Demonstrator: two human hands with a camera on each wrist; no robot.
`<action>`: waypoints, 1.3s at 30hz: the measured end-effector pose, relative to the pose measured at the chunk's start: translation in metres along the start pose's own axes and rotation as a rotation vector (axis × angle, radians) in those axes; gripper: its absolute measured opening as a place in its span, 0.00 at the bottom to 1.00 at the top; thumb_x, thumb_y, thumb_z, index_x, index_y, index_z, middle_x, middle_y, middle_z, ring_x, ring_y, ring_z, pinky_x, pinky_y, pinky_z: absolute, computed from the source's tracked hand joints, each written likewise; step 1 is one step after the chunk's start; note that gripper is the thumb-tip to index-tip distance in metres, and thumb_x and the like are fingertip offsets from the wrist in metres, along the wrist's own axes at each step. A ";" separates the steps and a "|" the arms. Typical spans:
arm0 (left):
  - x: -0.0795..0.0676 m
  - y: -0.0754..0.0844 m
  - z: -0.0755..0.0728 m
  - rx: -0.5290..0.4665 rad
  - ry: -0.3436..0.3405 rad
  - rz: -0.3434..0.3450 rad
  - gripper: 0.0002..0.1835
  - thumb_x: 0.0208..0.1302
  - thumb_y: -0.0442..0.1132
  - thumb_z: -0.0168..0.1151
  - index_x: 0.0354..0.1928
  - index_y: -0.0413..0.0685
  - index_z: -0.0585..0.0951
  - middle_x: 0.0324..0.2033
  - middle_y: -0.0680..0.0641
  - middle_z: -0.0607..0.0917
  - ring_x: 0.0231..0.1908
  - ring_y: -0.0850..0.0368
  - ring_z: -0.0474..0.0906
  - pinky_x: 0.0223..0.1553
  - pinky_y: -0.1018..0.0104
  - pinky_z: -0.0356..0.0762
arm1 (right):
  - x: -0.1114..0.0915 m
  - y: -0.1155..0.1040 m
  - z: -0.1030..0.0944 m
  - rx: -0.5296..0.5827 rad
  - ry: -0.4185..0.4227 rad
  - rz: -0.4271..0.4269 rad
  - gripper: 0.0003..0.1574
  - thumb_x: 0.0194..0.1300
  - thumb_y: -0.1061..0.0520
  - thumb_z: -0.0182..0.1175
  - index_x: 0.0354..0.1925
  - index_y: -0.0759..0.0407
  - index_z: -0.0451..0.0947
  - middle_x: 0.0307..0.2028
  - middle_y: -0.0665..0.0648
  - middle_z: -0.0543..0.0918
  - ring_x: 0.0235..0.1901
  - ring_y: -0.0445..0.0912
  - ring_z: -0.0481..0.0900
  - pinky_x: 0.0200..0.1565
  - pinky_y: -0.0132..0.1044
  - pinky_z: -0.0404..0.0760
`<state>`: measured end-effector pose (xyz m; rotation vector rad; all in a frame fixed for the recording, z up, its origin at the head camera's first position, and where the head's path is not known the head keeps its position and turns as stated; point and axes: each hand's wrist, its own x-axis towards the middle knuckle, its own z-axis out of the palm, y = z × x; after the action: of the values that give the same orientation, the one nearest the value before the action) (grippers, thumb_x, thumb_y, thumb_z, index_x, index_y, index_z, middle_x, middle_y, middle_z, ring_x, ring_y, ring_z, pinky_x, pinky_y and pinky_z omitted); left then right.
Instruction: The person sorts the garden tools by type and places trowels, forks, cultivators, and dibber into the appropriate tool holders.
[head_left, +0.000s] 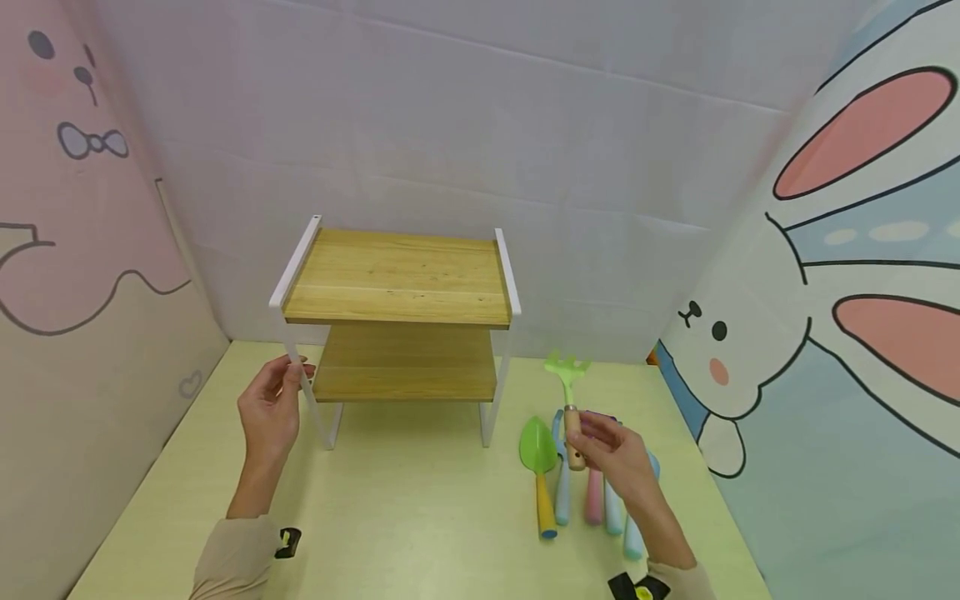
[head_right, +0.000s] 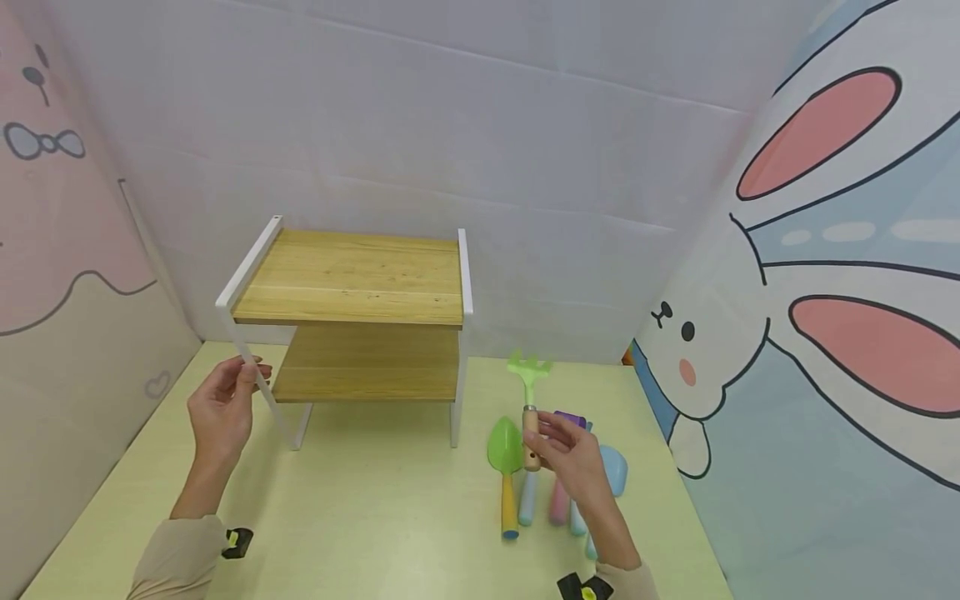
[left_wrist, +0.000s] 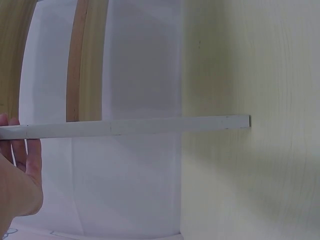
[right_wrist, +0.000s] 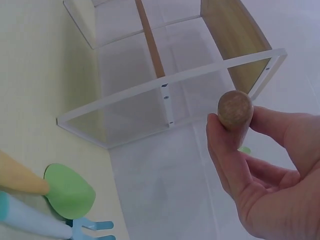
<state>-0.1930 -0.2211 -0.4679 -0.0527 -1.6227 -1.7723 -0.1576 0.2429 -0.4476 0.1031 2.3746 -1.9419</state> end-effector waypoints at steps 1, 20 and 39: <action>0.000 0.000 0.000 -0.001 0.001 0.000 0.10 0.73 0.24 0.58 0.47 0.18 0.79 0.32 0.55 0.89 0.37 0.63 0.86 0.46 0.78 0.83 | -0.002 -0.003 0.001 0.002 -0.004 -0.007 0.31 0.71 0.59 0.67 0.68 0.68 0.72 0.59 0.69 0.80 0.44 0.40 0.87 0.45 0.34 0.88; -0.001 0.000 0.000 0.027 0.000 0.000 0.11 0.74 0.27 0.58 0.47 0.19 0.80 0.32 0.55 0.89 0.37 0.65 0.86 0.47 0.78 0.83 | -0.040 -0.052 0.014 -0.017 -0.020 -0.130 0.29 0.69 0.58 0.69 0.65 0.61 0.77 0.53 0.63 0.84 0.47 0.46 0.87 0.46 0.36 0.88; 0.000 -0.002 0.000 0.020 0.007 -0.011 0.12 0.74 0.27 0.59 0.46 0.18 0.80 0.32 0.56 0.89 0.36 0.66 0.87 0.46 0.78 0.83 | -0.054 -0.083 0.037 0.020 -0.077 -0.317 0.29 0.66 0.66 0.69 0.64 0.63 0.77 0.53 0.57 0.87 0.47 0.48 0.87 0.47 0.36 0.88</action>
<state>-0.1939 -0.2210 -0.4692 -0.0283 -1.6382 -1.7629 -0.1112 0.1901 -0.3689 -0.3633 2.4437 -2.0512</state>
